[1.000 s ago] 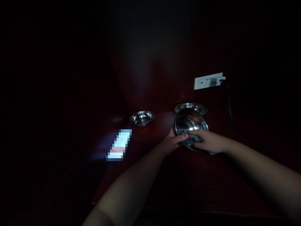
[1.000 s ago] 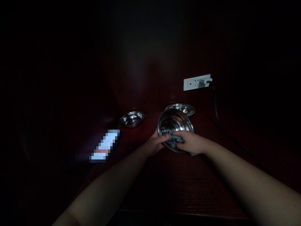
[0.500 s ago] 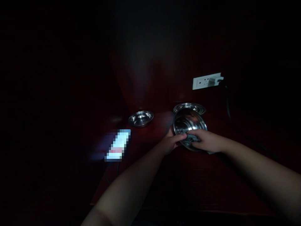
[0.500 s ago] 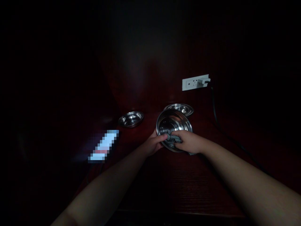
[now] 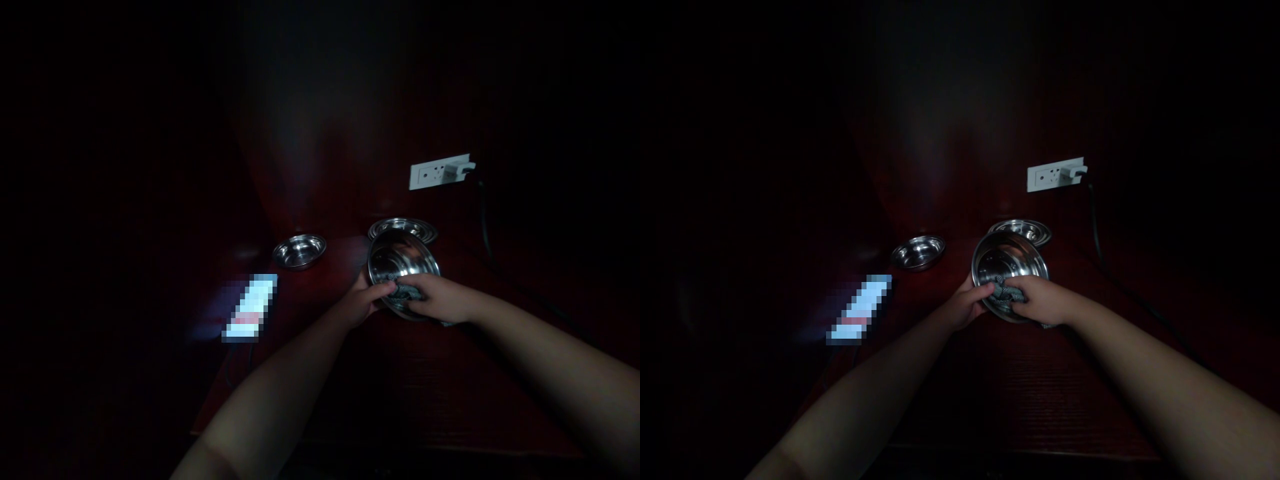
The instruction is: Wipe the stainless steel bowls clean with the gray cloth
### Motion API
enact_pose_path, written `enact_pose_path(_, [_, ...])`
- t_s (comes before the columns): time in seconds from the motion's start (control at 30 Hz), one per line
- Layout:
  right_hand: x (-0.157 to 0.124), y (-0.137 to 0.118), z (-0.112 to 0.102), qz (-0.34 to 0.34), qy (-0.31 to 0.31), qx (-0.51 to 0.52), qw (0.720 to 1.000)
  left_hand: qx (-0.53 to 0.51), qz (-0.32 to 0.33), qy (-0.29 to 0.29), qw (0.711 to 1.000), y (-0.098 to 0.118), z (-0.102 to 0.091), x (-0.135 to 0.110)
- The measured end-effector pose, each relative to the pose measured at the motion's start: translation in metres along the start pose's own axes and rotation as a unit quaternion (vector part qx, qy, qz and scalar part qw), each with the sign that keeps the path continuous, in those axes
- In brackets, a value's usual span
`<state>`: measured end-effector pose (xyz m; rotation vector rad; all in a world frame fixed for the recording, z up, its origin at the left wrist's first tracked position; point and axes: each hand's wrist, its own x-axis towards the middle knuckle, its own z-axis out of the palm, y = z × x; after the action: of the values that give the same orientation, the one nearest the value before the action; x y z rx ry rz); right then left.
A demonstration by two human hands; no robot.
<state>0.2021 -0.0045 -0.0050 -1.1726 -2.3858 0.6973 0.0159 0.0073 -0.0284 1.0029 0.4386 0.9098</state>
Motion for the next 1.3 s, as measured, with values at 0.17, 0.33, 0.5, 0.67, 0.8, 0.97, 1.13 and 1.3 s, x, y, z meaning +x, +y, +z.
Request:
enact_pose_path(0.17, [-0.0004,-0.0012,-0.0003,-0.004,0.005,-0.001,1.000,0.000,-0.005,0.005,1.000,0.0001,0.0005,0.0001])
enact_pose_path(0.33, [-0.0005,-0.0009,-0.0004,0.003,0.003,-0.002,1.000,0.002,-0.003,0.007,1.000,0.0004,0.0008,0.0005])
enact_pose_path(0.5, [-0.0009,-0.0025,-0.0020,0.003,-0.001,-0.015,1.000,0.003,-0.004,0.006,1.000,0.0013,0.0012,0.0001])
enact_pose_path(0.67, [-0.0013,-0.0052,-0.0034,0.015,0.001,-0.031,0.999,0.003,-0.007,0.001,1.000,0.0010,0.0009,-0.0001])
enact_pose_path(0.8, [-0.0013,-0.0051,-0.0030,0.020,0.006,-0.026,0.999,0.007,-0.007,0.002,1.000,0.0009,0.0004,-0.0002])
enact_pose_path(0.97, [-0.0011,-0.0034,-0.0026,0.013,0.002,-0.010,1.000,-0.002,-0.004,-0.004,1.000,-0.0005,-0.0013,0.0004])
enact_pose_path(1.13, [-0.0008,-0.0027,-0.0021,0.014,0.007,-0.011,1.000,-0.001,-0.004,0.003,1.000,-0.0018,-0.0023,0.0010])
enact_pose_path(1.3, [-0.0011,-0.0030,-0.0017,0.016,0.016,-0.021,1.000,0.006,-0.009,0.007,1.000,0.0003,-0.0004,0.0003])
